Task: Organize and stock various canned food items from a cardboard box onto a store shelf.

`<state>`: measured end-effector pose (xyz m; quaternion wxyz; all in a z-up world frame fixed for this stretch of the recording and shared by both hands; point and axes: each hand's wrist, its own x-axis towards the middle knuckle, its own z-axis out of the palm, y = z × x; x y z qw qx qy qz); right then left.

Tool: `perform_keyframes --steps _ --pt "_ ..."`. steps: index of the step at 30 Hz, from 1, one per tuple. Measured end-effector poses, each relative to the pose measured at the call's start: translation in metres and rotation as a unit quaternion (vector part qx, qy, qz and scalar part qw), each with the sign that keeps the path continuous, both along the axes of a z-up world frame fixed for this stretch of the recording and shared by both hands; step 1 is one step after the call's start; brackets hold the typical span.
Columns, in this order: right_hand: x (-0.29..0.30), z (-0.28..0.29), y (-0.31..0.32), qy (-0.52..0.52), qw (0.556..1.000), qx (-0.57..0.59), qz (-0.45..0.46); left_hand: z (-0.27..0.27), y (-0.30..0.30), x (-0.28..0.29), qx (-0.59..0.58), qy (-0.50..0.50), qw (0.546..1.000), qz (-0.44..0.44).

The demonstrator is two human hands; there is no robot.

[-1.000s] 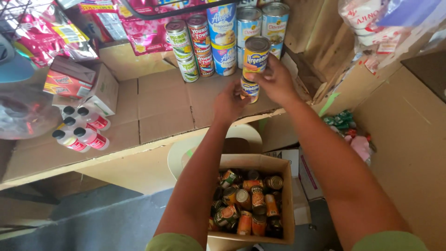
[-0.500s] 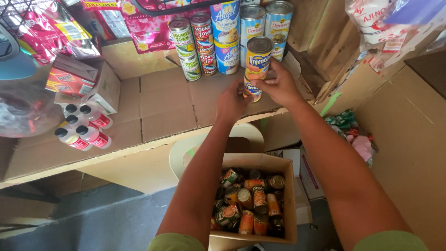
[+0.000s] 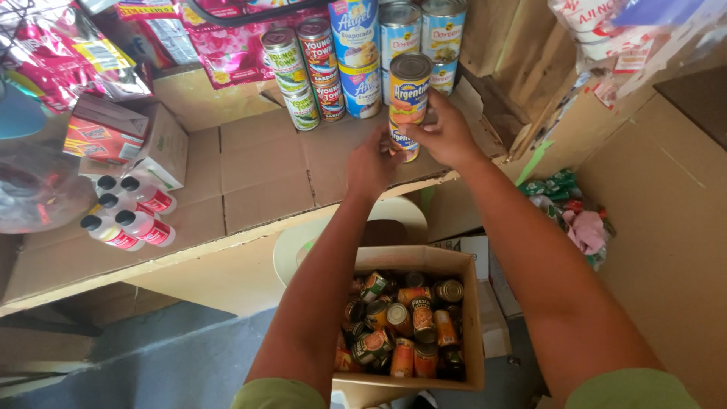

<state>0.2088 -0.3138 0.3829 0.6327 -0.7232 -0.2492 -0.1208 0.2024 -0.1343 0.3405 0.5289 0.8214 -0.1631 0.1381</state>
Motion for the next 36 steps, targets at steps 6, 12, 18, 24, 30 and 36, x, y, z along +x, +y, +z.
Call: perform_keyframes --steps 6,12,18,24,30,36 --pt "0.008 -0.017 -0.005 -0.006 0.999 0.011 -0.032 -0.002 0.000 0.007 0.009 0.010 1.000 -0.015" --pt "0.010 -0.044 -0.013 -0.028 0.982 -0.020 -0.187 -0.015 -0.022 0.037 0.057 -0.007 0.998 0.008" --pt "0.011 -0.053 -0.040 0.021 0.977 0.004 -0.210 0.003 -0.059 0.048 0.114 0.043 0.992 0.024" --pt "-0.001 -0.036 -0.051 -0.031 0.959 -0.068 -0.275 -0.007 -0.097 0.077 0.085 0.039 0.995 0.019" --pt "0.012 -0.066 -0.059 -0.076 0.930 -0.094 -0.347 -0.016 -0.126 0.105 0.076 0.029 0.996 0.041" --pt "0.011 -0.065 -0.059 -0.072 0.920 -0.135 -0.361 -0.005 -0.139 0.107 0.048 0.035 0.997 0.051"
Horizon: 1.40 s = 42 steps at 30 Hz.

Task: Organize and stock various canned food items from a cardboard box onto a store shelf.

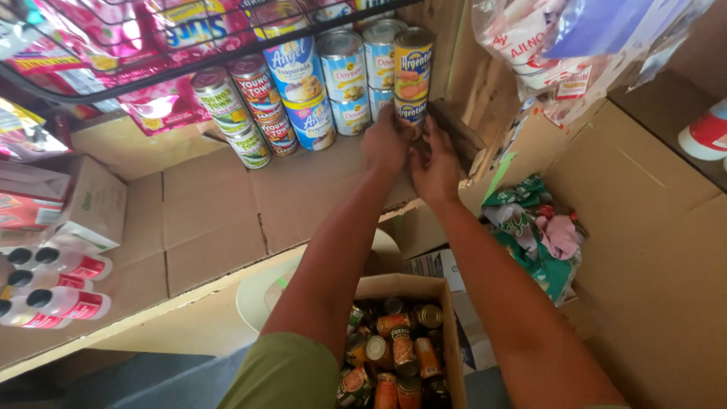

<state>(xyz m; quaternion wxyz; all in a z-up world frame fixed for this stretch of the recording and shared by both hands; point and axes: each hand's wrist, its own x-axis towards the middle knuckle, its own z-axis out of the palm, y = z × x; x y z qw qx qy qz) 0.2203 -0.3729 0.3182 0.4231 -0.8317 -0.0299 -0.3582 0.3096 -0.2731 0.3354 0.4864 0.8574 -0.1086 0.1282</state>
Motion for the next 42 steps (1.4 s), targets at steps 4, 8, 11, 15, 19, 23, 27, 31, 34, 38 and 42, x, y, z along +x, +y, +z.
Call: perform_keyframes --steps 4,8,11,15,19,23,27,31,34,38,42 --pt "0.002 -0.002 -0.001 -0.012 1.000 -0.011 -0.006 -0.006 -0.006 0.005 0.016 0.012 1.000 -0.001" --pt "0.006 -0.009 -0.003 -0.033 0.999 -0.021 -0.011 -0.014 -0.007 0.005 0.026 -0.074 0.996 0.051" --pt "0.017 -0.019 -0.012 -0.074 0.997 -0.004 0.019 -0.034 -0.006 0.017 -0.001 -0.101 0.994 0.045" --pt "0.001 -0.061 -0.027 -0.118 0.990 0.021 0.072 -0.052 0.017 -0.023 -0.001 -0.032 0.999 0.009" --pt "-0.044 -0.074 -0.018 -0.108 0.988 0.041 0.101 -0.027 0.064 -0.111 -0.024 -0.090 0.992 -0.084" --pt "-0.127 -0.073 0.032 -0.141 0.982 -0.038 0.121 -0.038 0.116 -0.185 0.050 -0.243 0.939 -0.237" --pt "-0.185 -0.126 0.073 0.046 0.984 0.062 0.160 -0.088 0.159 -0.224 0.095 -0.120 0.959 -0.239" --pt "-0.224 -0.204 0.098 0.257 0.938 0.122 0.199 -0.188 0.202 -0.248 0.111 0.072 0.970 -0.205" --pt "-0.247 -0.233 0.106 0.220 0.945 -0.095 0.224 -0.254 0.228 -0.275 0.230 0.274 0.909 -0.215" --pt "-0.270 -0.263 0.106 0.350 0.884 -0.158 0.265 -0.288 0.239 -0.316 0.308 0.343 0.851 -0.250" --pt "-0.279 -0.261 0.107 0.323 0.879 -0.247 0.249 -0.324 0.249 -0.337 0.398 0.403 0.783 -0.256"
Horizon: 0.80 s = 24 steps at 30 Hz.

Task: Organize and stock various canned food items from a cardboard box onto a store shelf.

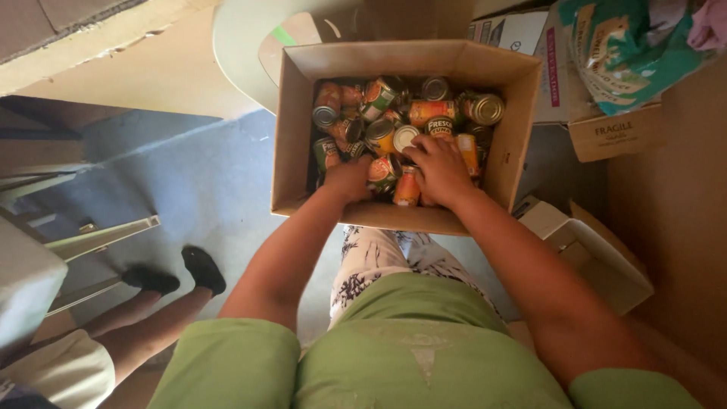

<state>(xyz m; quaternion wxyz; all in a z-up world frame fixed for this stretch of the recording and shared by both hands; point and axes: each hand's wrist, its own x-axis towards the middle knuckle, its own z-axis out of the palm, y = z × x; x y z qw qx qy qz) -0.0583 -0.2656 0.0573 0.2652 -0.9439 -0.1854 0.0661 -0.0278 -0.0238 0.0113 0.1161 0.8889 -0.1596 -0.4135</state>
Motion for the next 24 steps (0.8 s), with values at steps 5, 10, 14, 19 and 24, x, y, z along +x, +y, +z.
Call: perform_keyframes --steps 5,10,14,19,24 --pt "-0.002 0.003 0.003 0.036 0.999 0.003 -0.034 -0.018 0.007 0.011 0.012 0.026 0.999 -0.014" --pt "0.014 -0.004 0.007 0.030 0.997 -0.028 -0.058 -0.023 0.010 0.044 -0.011 -0.012 0.997 0.070" --pt "0.023 -0.023 0.015 0.034 0.996 -0.062 -0.048 -0.005 -0.004 0.049 -0.044 -0.129 0.974 0.183" --pt "0.025 -0.034 0.011 0.068 0.992 -0.061 -0.084 -0.039 -0.032 0.039 -0.166 -0.147 0.961 0.167" --pt "0.023 -0.012 0.000 0.051 0.976 0.124 -0.172 -0.034 -0.040 0.038 -0.197 -0.052 0.948 0.244"
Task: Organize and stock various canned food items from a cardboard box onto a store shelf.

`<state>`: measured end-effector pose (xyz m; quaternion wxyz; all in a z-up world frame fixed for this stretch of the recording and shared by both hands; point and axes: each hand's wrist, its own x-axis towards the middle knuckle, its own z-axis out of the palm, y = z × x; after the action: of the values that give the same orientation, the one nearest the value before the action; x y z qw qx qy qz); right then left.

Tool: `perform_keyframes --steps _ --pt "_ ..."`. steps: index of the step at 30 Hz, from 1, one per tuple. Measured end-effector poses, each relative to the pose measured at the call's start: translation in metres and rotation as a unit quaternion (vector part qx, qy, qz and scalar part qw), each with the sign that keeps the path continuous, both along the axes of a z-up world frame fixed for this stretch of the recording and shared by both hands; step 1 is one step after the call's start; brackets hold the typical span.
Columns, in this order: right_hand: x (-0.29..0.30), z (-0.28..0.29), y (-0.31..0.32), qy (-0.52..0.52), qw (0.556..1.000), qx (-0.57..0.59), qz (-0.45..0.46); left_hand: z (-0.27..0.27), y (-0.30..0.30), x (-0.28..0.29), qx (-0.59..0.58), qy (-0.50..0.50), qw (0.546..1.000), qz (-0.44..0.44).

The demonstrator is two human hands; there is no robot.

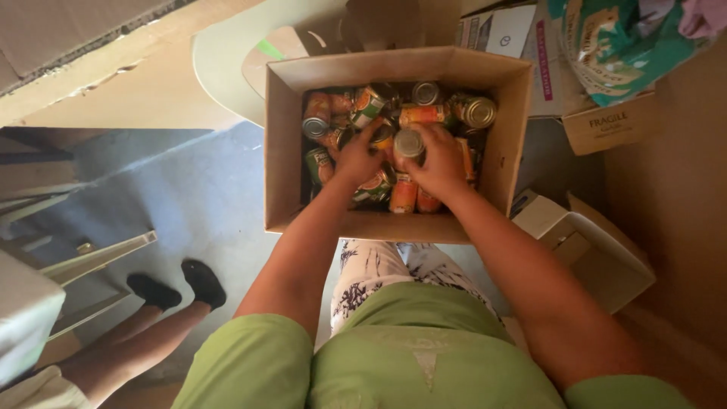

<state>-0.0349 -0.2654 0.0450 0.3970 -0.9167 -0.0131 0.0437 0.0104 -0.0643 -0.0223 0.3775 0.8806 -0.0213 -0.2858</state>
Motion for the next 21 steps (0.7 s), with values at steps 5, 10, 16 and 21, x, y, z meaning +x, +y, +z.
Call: perform_keyframes --steps 5,10,16,21 --pt "-0.010 -0.032 -0.023 0.036 0.941 0.314 -0.118 -0.038 0.012 -0.003 -0.165 -0.091 0.972 0.139" --pt "0.003 0.001 -0.028 0.173 0.779 0.555 -0.236 0.049 0.022 0.014 -0.322 0.025 0.907 0.270" --pt "0.010 0.049 -0.014 0.183 0.651 0.698 -0.235 0.127 0.018 0.002 -0.525 0.234 0.777 0.255" --pt "0.028 0.121 0.007 0.150 0.589 0.773 -0.183 0.215 0.001 0.014 -0.629 0.323 0.666 0.236"
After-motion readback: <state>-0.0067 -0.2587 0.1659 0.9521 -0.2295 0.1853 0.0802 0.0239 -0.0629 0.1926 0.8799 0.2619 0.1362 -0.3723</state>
